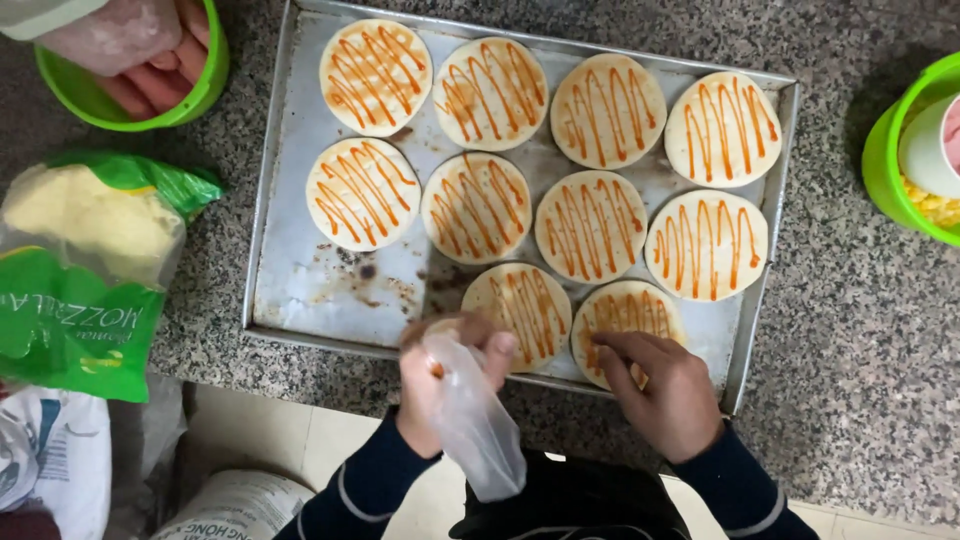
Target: The person pours red sauce from a large bottle into a plastic piping bag, then pipes the sauce onto round flatbreads arranged on a metal tray. They place slices of ham on top of the sauced flatbreads. The scene shows a kitchen counter with trays of dough, a scale, and ingredient containers.
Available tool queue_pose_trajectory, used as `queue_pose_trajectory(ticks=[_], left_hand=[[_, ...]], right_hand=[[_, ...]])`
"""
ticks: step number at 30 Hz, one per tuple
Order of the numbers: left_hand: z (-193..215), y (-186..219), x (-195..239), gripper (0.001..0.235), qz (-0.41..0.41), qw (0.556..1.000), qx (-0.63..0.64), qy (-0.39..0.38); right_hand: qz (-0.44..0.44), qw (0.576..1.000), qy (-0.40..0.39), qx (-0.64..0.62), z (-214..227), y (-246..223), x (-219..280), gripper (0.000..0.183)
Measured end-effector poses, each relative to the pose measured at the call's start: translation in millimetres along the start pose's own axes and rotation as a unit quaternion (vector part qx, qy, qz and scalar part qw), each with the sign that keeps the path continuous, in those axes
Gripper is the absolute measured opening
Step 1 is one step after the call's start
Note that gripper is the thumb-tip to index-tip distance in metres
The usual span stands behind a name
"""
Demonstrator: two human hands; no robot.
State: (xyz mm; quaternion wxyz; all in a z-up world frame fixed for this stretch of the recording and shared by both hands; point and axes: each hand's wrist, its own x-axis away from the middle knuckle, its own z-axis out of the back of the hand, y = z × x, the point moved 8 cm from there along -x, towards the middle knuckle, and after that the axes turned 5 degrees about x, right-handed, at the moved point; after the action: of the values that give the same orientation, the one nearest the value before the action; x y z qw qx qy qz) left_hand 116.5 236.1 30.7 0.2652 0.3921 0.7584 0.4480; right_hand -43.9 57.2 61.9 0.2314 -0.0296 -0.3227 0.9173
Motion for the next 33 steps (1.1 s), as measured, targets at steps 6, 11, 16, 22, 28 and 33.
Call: queue_pose_trajectory(ticks=[6, 11, 16, 22, 28, 33], left_hand=[[31.9, 72.0, -10.7, 0.058, -0.041, 0.934, -0.217, 0.281], [24.3, 1.3, 11.9, 0.063, 0.015, 0.977, 0.161, 0.137], [70.9, -12.7, 34.8, 0.051, 0.094, 0.932, 0.093, 0.337], [51.2, 95.9, -0.2, 0.053, 0.087, 0.874, -0.245, 0.410], [103.9, 64.5, 23.1, 0.051, -0.043, 0.855, 0.171, 0.487], [92.4, 43.7, 28.2, 0.049, -0.051, 0.795, 0.341, 0.499]], right_hand=[[0.032, 0.999, -0.001, -0.010, -0.4, -14.1, -6.8, 0.025], [0.031, 0.999, -0.007, -0.004, -3.5, -13.7, -9.7, 0.025], [0.026, 0.999, -0.018, -0.001, -7.8, -12.8, -11.1, 0.025], [0.032, 0.999, -0.011, -0.001, -10.0, -12.4, -15.3, 0.025], [0.008, 1.000, 0.010, 0.000, 4.8, -19.4, -23.0, 0.024], [-0.013, 0.999, 0.037, -0.034, 21.1, -42.8, -32.7, 0.019]])
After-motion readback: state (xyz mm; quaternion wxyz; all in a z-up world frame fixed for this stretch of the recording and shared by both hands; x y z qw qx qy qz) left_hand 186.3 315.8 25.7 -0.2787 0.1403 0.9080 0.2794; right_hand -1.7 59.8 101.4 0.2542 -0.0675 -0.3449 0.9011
